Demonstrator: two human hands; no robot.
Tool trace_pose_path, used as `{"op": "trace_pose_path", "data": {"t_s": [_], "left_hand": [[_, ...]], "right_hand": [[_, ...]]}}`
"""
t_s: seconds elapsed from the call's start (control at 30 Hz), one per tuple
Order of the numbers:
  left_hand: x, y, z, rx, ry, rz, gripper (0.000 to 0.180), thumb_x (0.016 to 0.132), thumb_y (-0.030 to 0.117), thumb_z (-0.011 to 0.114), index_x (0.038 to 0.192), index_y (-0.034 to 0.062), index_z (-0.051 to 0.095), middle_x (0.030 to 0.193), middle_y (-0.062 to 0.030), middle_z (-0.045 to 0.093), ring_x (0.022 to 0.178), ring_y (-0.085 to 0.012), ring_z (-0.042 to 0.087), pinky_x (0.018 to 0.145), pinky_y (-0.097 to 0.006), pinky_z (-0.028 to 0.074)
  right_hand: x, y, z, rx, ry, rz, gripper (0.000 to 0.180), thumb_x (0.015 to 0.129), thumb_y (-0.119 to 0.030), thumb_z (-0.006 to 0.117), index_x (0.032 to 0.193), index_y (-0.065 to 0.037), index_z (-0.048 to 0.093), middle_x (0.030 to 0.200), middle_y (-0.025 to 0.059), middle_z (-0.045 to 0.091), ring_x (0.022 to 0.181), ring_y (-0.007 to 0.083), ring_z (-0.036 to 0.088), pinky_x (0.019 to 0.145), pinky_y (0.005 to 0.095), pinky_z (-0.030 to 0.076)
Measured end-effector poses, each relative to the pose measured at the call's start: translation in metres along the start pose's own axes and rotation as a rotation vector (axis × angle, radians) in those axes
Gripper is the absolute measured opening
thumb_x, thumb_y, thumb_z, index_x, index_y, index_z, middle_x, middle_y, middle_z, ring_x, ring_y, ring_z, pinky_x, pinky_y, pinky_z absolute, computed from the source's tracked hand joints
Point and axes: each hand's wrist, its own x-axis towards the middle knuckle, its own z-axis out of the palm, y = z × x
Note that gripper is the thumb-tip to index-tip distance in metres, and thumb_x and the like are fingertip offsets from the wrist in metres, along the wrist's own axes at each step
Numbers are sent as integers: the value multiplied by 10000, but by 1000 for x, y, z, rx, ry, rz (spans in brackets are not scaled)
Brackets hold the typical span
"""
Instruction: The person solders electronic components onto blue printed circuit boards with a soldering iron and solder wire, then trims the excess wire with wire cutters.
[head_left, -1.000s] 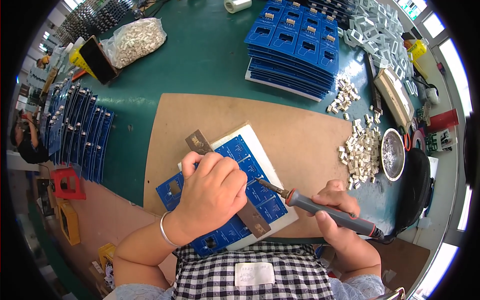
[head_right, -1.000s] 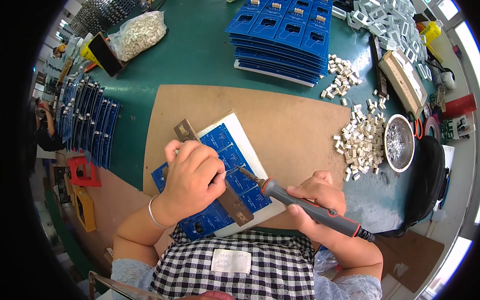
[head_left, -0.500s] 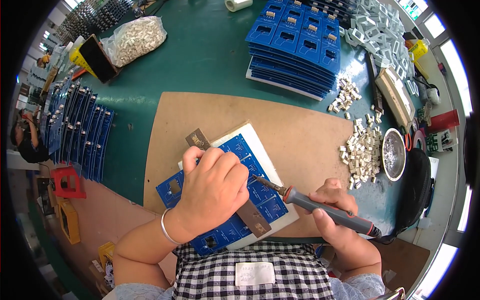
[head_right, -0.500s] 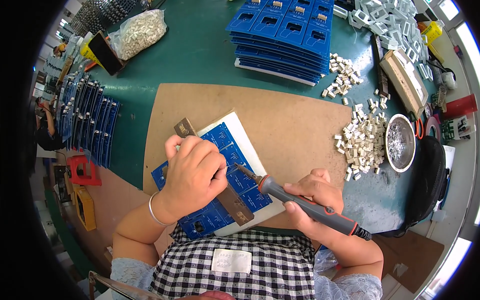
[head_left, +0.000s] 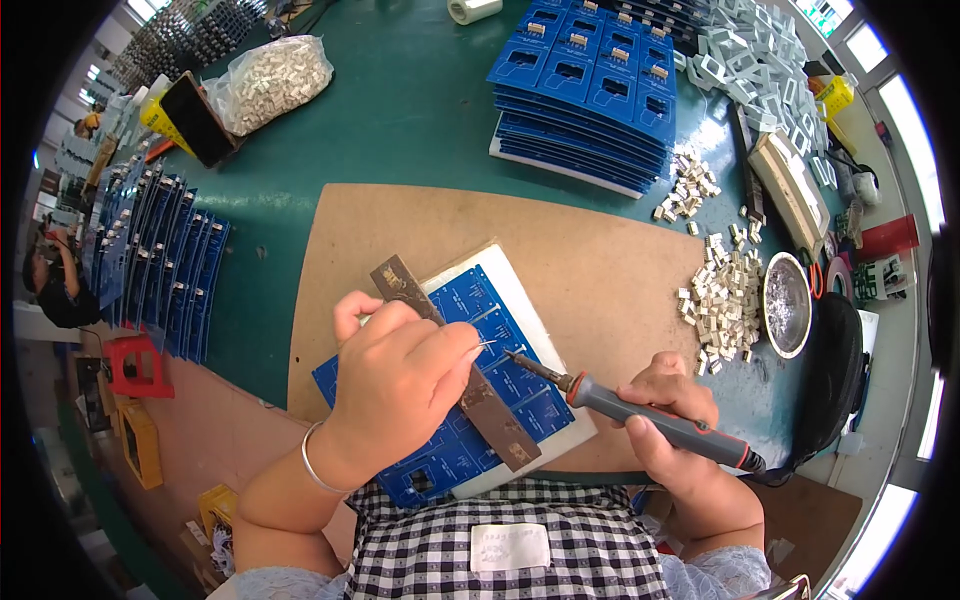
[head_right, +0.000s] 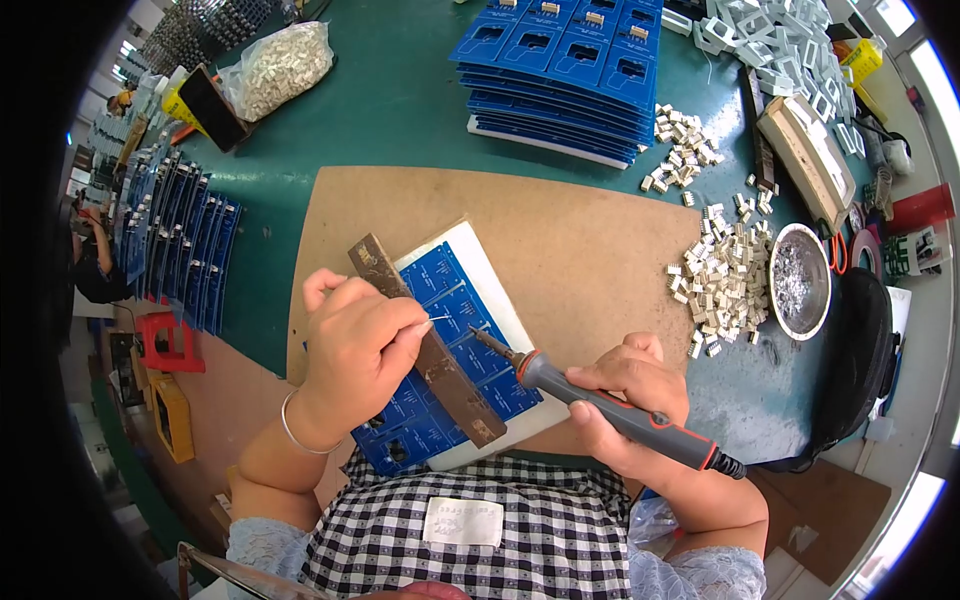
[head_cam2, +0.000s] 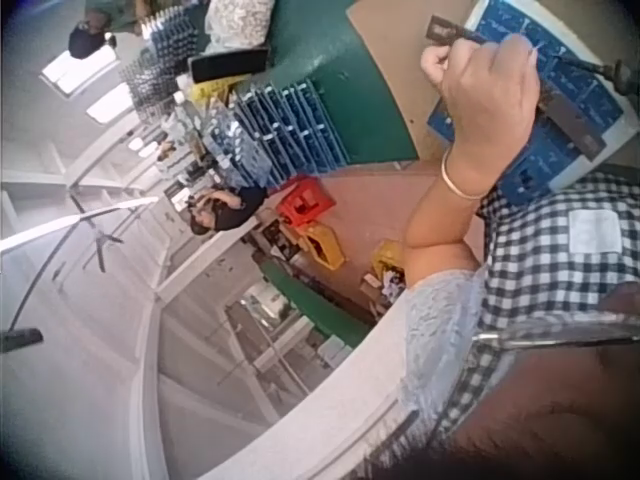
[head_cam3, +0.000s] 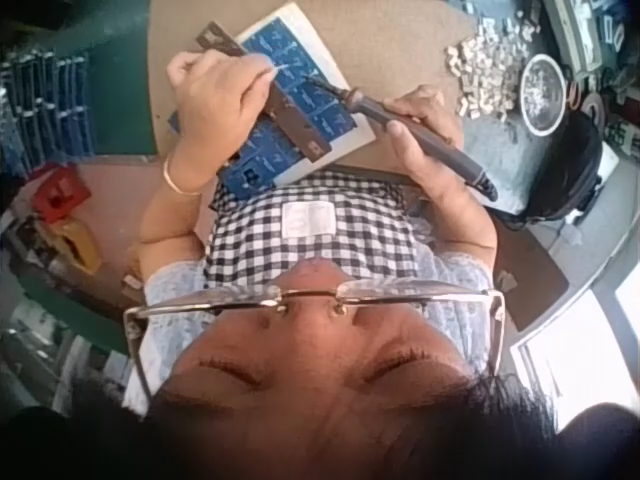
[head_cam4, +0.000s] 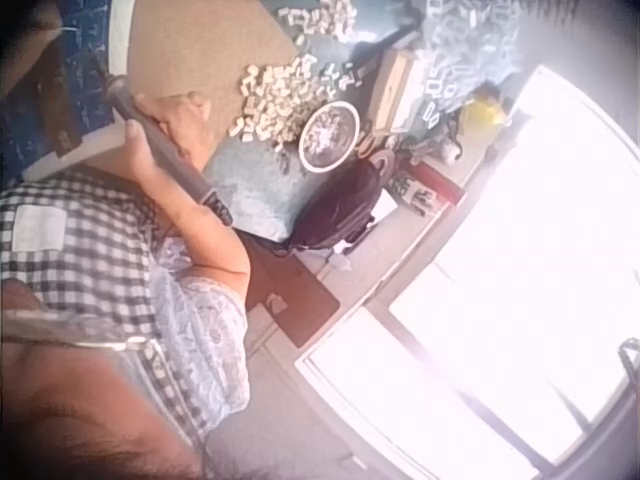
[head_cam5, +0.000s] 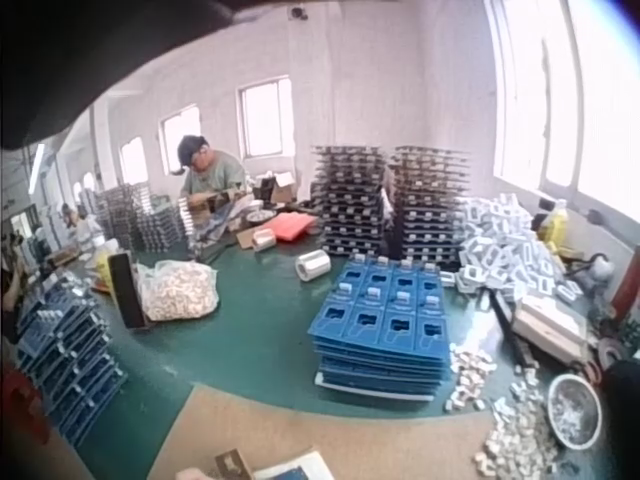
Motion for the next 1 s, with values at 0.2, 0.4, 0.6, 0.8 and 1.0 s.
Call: {"op": "trace_pose_path", "data": {"t_s": [0.2, 0.4, 0.6, 0.8, 1.0], "left_hand": [[-11, 10, 3, -139, 9, -138, 126, 765, 89, 693, 834, 113, 591, 683, 17, 557, 670, -182, 532, 793, -362, 336], [-16, 16, 19, -175, -36, -5, 166, 738, 74, 690, 764, 121, 534, 697, 11, 534, 688, -184, 523, 774, -352, 338], [-11, 24, 27, -19, -4, 93, 196, 665, 33, 697, 740, 129, 544, 734, 7, 538, 732, -199, 508, 756, -372, 308], [-10, 26, 32, -12, -21, 99, 193, 659, 39, 696, 731, 133, 544, 746, 5, 526, 740, -200, 498, 759, -384, 291], [-8, 26, 32, 2, -21, 114, 196, 650, 37, 692, 723, 132, 537, 741, 3, 518, 739, -201, 495, 750, -386, 288]], "right_hand": [[-13, -2, -9, 31, 53, 21, 208, 774, -176, 695, 899, -17, 648, 697, 53, 659, 618, 162, 599, 753, 337, 375], [-36, -4, -17, 77, 147, 60, 196, 777, -161, 671, 909, -21, 631, 703, 55, 665, 634, 162, 603, 792, 346, 367], [-39, -3, -12, 15, 114, 16, 194, 766, -151, 689, 905, -25, 639, 713, 58, 661, 625, 165, 603, 759, 337, 381], [-39, 0, -10, -4, 90, -4, 196, 766, -152, 700, 906, -26, 645, 711, 58, 656, 618, 167, 606, 735, 334, 388], [-38, 2, -9, -3, 90, 3, 202, 769, -166, 708, 900, -24, 650, 709, 58, 654, 618, 168, 607, 725, 331, 387]]}}
